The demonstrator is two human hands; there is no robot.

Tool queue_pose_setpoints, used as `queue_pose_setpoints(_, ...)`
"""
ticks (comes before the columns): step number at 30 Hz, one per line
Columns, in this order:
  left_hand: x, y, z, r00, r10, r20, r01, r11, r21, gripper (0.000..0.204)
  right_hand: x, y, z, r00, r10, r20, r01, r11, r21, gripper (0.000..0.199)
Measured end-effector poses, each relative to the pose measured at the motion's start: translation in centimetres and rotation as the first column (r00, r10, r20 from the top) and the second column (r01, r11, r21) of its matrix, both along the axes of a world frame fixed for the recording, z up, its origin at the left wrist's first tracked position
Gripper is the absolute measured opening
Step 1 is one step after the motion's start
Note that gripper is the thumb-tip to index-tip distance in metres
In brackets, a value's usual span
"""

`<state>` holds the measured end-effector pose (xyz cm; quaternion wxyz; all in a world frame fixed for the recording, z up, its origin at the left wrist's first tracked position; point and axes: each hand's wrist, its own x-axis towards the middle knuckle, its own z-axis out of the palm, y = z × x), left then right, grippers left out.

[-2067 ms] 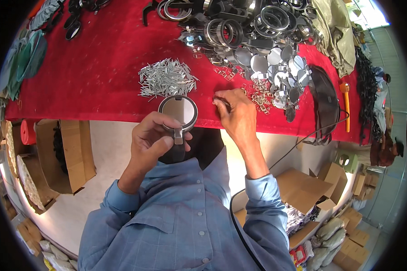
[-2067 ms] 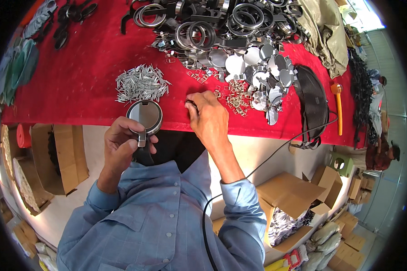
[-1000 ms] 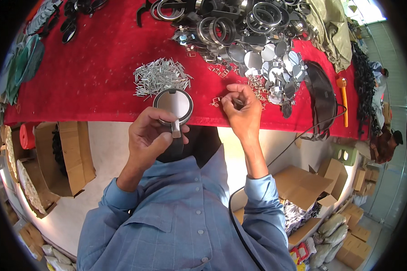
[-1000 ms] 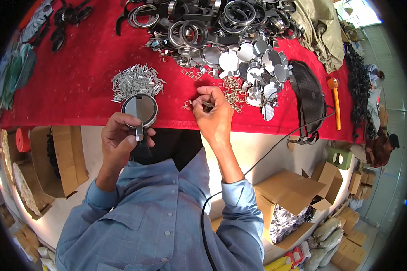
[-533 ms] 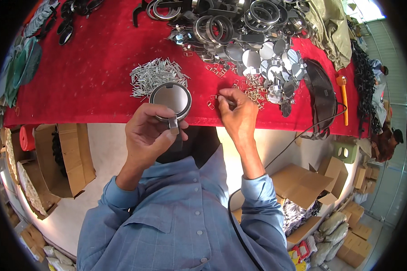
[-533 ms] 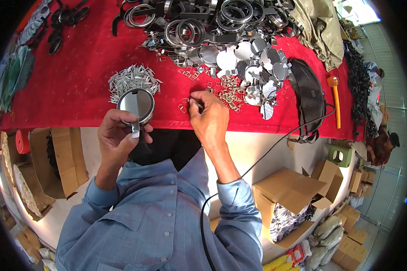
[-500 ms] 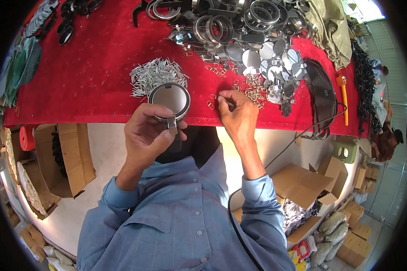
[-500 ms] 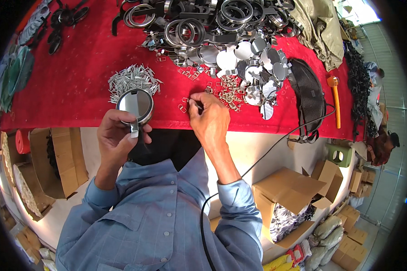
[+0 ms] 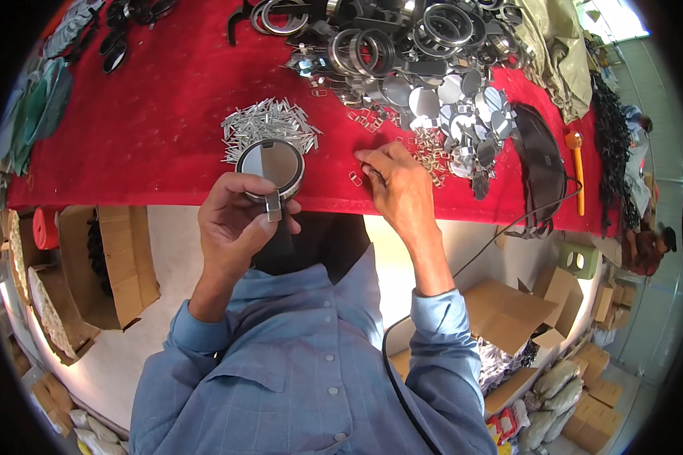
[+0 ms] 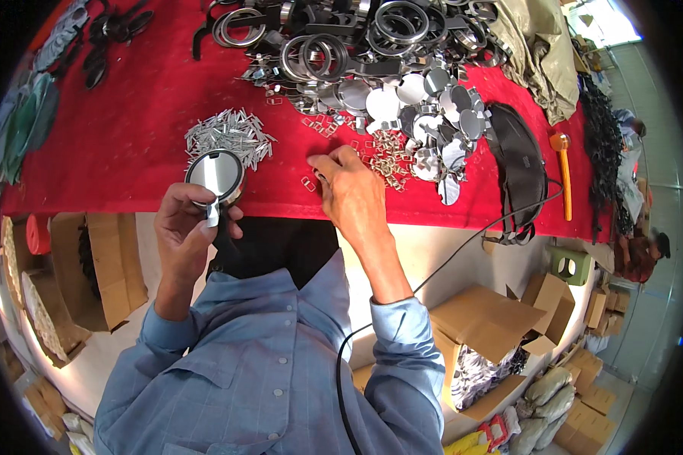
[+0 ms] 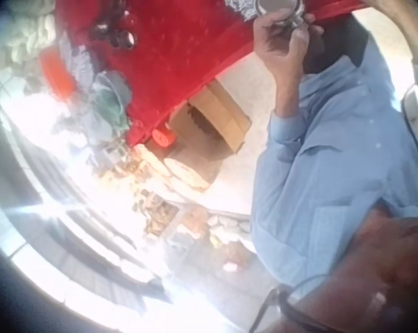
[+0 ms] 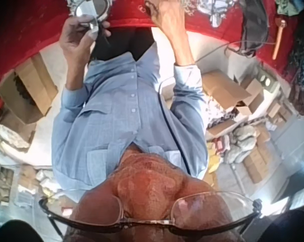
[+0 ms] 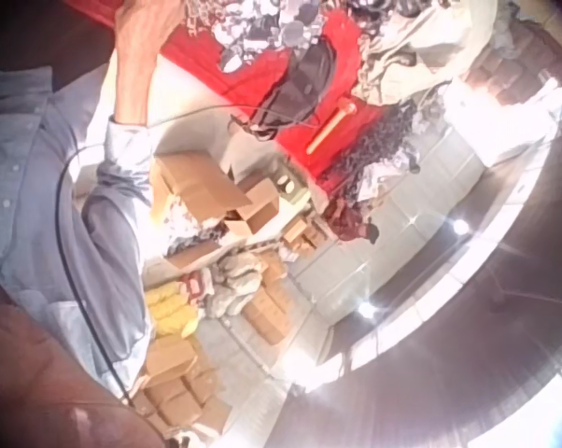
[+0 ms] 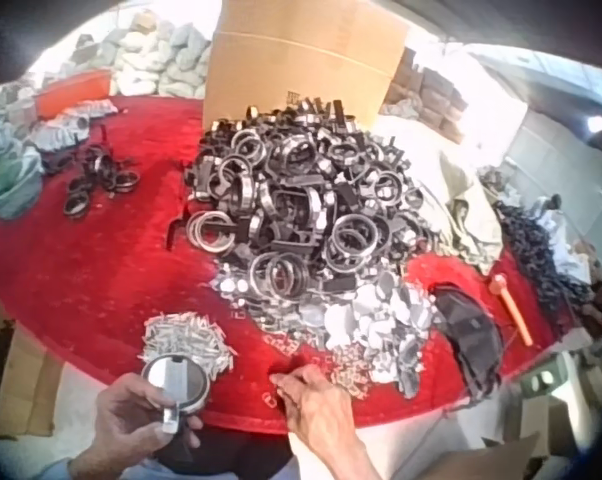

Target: The person assembles mirrors by picking up frames, mirror plates, and metal fasteners, fitting the plates into the frames, and securing them with the fasteners by hand.

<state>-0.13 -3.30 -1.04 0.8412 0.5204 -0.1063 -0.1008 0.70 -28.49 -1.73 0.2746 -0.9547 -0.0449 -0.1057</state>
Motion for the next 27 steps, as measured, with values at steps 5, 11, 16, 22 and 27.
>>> queue_pose_setpoints(5,0.2,-0.2,-0.4,0.997,-0.016,-0.082,0.012,0.999,-0.043,0.032,-0.4,-0.3,0.0,0.999,-0.033,0.032,0.030,0.996,0.081,0.016)
queue_pose_setpoints(11,0.1,-0.5,-0.4,0.993,-0.049,-0.104,0.046,0.998,-0.032,0.032,-2.2,3.0,4.4,0.992,0.059,0.115,-0.099,0.920,0.380,0.016)
queue_pose_setpoints(16,0.1,-1.4,0.6,0.994,-0.077,-0.074,0.072,0.995,-0.075,0.029,-4.1,5.9,7.3,0.958,0.156,0.243,-0.252,0.860,0.444,0.026)
queue_pose_setpoints(22,-0.3,-1.4,0.9,0.989,-0.098,-0.115,0.104,0.993,0.049,0.025,-4.0,6.6,6.3,0.954,0.102,0.280,-0.221,0.871,0.438,0.026)
queue_pose_setpoints(27,-0.6,-2.1,1.0,0.991,-0.082,-0.104,0.085,0.996,0.021,0.023,-3.9,6.5,5.8,0.960,0.083,0.266,-0.197,0.877,0.439,0.024)
